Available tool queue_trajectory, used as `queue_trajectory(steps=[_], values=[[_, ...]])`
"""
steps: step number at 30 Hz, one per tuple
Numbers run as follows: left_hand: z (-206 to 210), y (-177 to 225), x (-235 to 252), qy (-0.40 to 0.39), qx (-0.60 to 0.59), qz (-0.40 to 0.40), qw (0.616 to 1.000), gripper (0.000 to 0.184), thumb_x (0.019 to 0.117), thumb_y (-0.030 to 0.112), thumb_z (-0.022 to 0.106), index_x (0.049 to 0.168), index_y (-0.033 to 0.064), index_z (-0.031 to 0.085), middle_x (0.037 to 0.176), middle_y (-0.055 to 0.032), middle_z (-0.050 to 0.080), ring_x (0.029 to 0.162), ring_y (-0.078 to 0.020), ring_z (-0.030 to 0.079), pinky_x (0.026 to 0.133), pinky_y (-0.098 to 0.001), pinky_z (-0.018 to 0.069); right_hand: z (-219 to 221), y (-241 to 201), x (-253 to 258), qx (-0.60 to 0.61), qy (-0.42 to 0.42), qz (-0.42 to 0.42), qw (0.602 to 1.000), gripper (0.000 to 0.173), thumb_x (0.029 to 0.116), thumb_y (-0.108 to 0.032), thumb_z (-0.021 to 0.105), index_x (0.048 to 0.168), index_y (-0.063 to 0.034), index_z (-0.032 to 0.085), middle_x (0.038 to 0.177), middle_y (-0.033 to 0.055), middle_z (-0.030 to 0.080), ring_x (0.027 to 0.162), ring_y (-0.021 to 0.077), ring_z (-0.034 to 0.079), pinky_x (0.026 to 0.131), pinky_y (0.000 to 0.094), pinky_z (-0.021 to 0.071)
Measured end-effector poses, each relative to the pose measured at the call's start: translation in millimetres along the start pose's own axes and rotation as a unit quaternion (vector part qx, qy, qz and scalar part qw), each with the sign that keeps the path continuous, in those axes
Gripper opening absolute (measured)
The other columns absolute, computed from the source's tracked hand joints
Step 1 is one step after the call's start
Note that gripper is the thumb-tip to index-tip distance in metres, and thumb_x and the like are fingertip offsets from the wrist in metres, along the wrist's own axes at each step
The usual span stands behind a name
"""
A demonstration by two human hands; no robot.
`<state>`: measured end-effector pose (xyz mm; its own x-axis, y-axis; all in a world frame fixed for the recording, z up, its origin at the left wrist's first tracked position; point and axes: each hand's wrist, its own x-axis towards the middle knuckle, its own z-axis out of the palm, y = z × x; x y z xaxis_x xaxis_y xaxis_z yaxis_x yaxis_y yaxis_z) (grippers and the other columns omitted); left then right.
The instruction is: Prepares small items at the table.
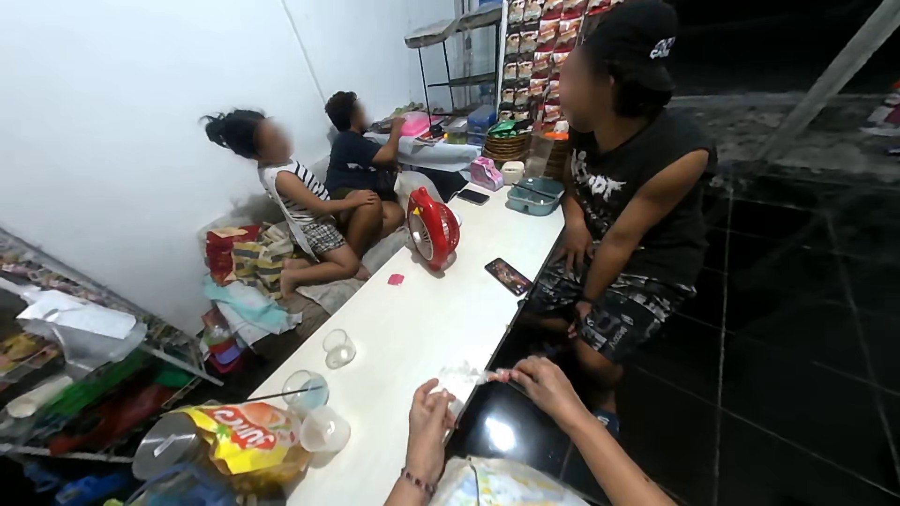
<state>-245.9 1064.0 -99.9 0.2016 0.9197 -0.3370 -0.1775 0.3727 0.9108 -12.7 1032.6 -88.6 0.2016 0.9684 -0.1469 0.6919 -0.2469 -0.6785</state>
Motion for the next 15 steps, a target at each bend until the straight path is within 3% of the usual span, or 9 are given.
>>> queue_trajectory(steps=[2,4,7,8,12,15], values=[[1.6,4.1,-0.4,0.010,0.000,-0.020,1.000,0.044,0.1031,0.004,0.054,0.142,-0.0041,0.038,0.096,-0.0100,0.066,0.067,-0.0081,0.061,0.061,-0.0221,0.0509,-2.5,-8.2,0.0,0.029,0.029,0.029,0.999,0.026,0.1043,-0.016,0.059,0.107,0.0044,0.074,0.105,0.0229,0.072,0.104,0.0380,0.066,0.097,0.0530,0.0479],[3.2,4.5,-1.2,-0.029,0.032,-0.052,0.998,0.046,0.1046,0.009,0.054,0.145,-0.0039,0.038,0.108,-0.0121,0.065,0.080,-0.0107,0.063,0.070,-0.0256,0.0524,-1.4,-17.6,0.0,0.066,0.024,0.026,0.997,0.025,0.1051,-0.015,0.057,0.103,0.0058,0.071,0.094,0.0215,0.070,0.089,0.0324,0.066,0.087,0.0496,0.0501],[6.4,2.9,-1.4,-0.085,0.037,-0.065,0.994,0.044,0.1076,0.017,0.049,0.146,-0.0037,0.042,0.129,-0.0161,0.061,0.101,-0.0167,0.064,0.086,-0.0323,0.0532,9.4,-34.8,-3.9,0.113,-0.063,-0.011,0.992,0.028,0.1065,-0.015,0.053,0.105,0.0084,0.068,0.091,0.0209,0.066,0.082,0.0269,0.062,0.081,0.0437,0.0499],[7.8,4.4,-1.5,-0.083,0.017,-0.061,0.995,0.041,0.1085,0.018,0.046,0.143,-0.0036,0.045,0.130,-0.0158,0.061,0.106,-0.0184,0.064,0.089,-0.0343,0.0532,15.2,-40.5,-5.6,0.121,-0.098,-0.021,0.988,0.029,0.1067,-0.016,0.053,0.106,0.0088,0.067,0.093,0.0211,0.066,0.082,0.0261,0.062,0.081,0.0428,0.0501],[9.6,7.8,-0.5,-0.040,-0.080,-0.027,0.996,0.036,0.1123,0.019,0.034,0.135,-0.0051,0.047,0.116,-0.0116,0.067,0.095,-0.0146,0.067,0.086,-0.0313,0.0563,37.4,-57.9,-14.1,0.119,-0.184,-0.025,0.975,0.031,0.1083,-0.017,0.050,0.110,0.0094,0.065,0.095,0.0218,0.065,0.084,0.0263,0.061,0.082,0.0420,0.0498],[9.8,10.3,-1.0,0.001,-0.144,-0.068,0.987,0.036,0.1140,0.022,0.026,0.119,-0.0021,0.052,0.101,-0.0104,0.072,0.083,-0.0157,0.071,0.077,-0.0304,0.0582,47.1,-65.1,-21.3,0.094,-0.209,-0.040,0.973,0.033,0.1093,-0.019,0.047,0.113,0.0083,0.065,0.098,0.0215,0.066,0.088,0.0273,0.063,0.086,0.0434,0.0501]])
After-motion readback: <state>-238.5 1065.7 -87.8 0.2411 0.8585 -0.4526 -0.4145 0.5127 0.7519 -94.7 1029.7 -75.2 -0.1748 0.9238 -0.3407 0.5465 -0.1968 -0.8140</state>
